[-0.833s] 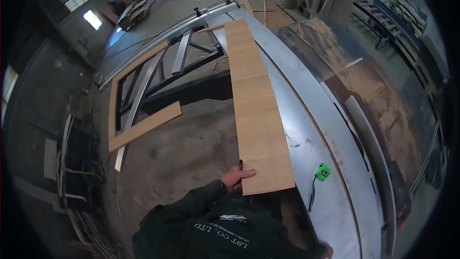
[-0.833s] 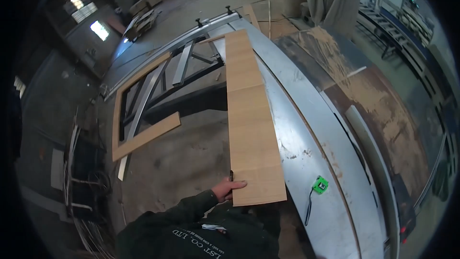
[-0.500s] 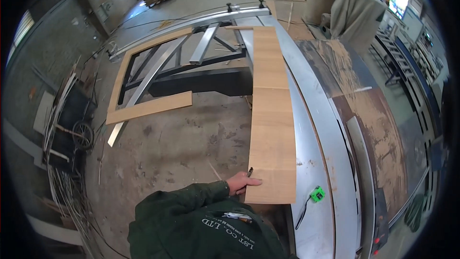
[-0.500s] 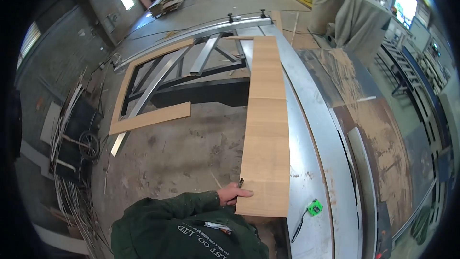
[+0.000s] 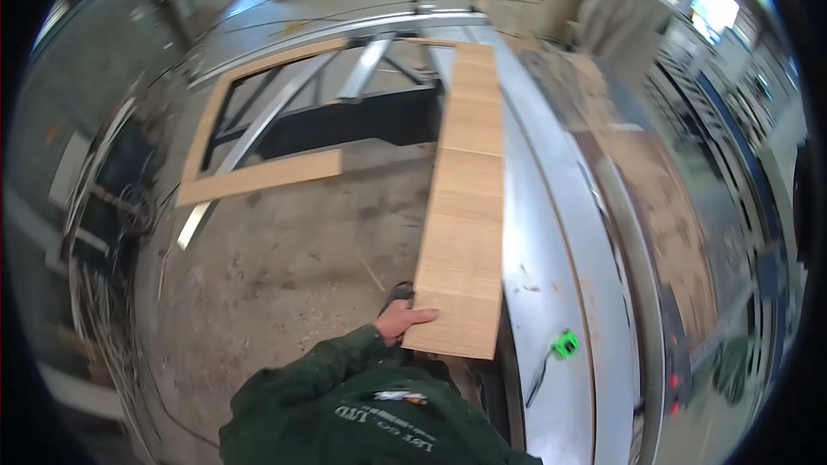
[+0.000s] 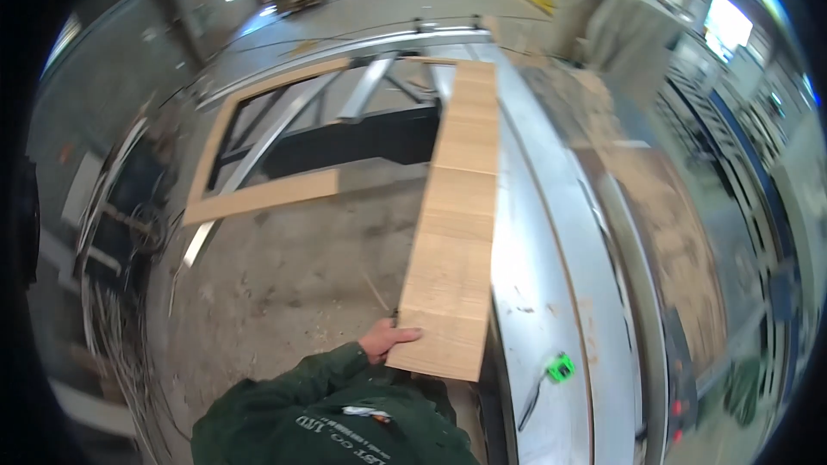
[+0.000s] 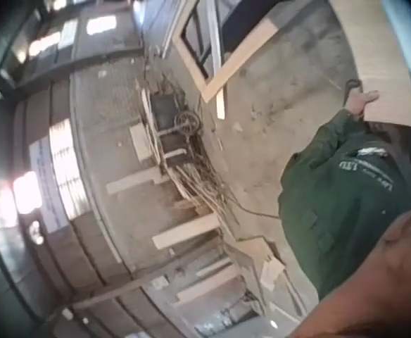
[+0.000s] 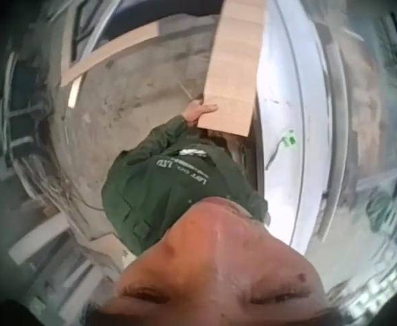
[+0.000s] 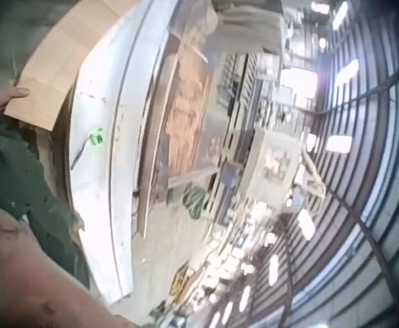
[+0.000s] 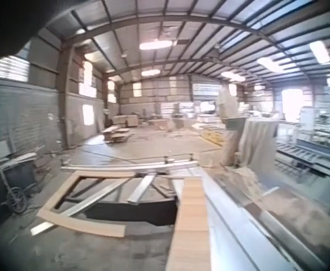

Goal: Cutting and marking wood panels using a sliding table saw and a pencil in a manufacturing setting.

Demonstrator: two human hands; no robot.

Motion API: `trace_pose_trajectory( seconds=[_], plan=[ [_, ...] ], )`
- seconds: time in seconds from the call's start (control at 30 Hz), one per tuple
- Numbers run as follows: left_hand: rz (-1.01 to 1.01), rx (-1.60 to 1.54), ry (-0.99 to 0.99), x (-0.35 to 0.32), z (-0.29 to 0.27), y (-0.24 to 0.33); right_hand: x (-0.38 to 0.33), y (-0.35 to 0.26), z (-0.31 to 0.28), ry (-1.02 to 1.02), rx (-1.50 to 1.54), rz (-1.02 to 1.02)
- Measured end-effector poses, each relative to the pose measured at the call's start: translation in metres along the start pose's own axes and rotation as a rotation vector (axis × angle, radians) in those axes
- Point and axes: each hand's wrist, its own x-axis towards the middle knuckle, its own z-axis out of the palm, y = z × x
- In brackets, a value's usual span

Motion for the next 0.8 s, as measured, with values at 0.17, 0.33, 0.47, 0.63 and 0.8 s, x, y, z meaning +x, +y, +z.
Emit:
trace_pose_trajectory(
  seconds=[0.17, 0.33, 0.47, 0.63, 0.8],
  plan=[
    [-0.017, 0.162, 0.015, -0.018, -0.023, 0.005, -0.004, 0.066, -0.041, 0.298, 0.029, 0.354],
    [0.009, 0.14, 0.018, -0.029, -0.026, -0.016, -0.029, 0.144, -0.06, 0.501, 0.016, 0.669],
    [0.017, 0.151, 0.047, -0.047, -0.025, -0.02, -0.038, 0.264, -0.062, 0.684, -0.05, 0.891],
    [0.101, 0.176, 0.092, -0.072, -0.003, -0.029, -0.077, 0.213, -0.082, 0.696, 0.245, 1.32],
    [-0.05, 0.225, -0.012, -0.084, 0.058, -0.021, -0.084, 0.217, -0.108, 0.593, 0.057, 1.328]
  ],
)
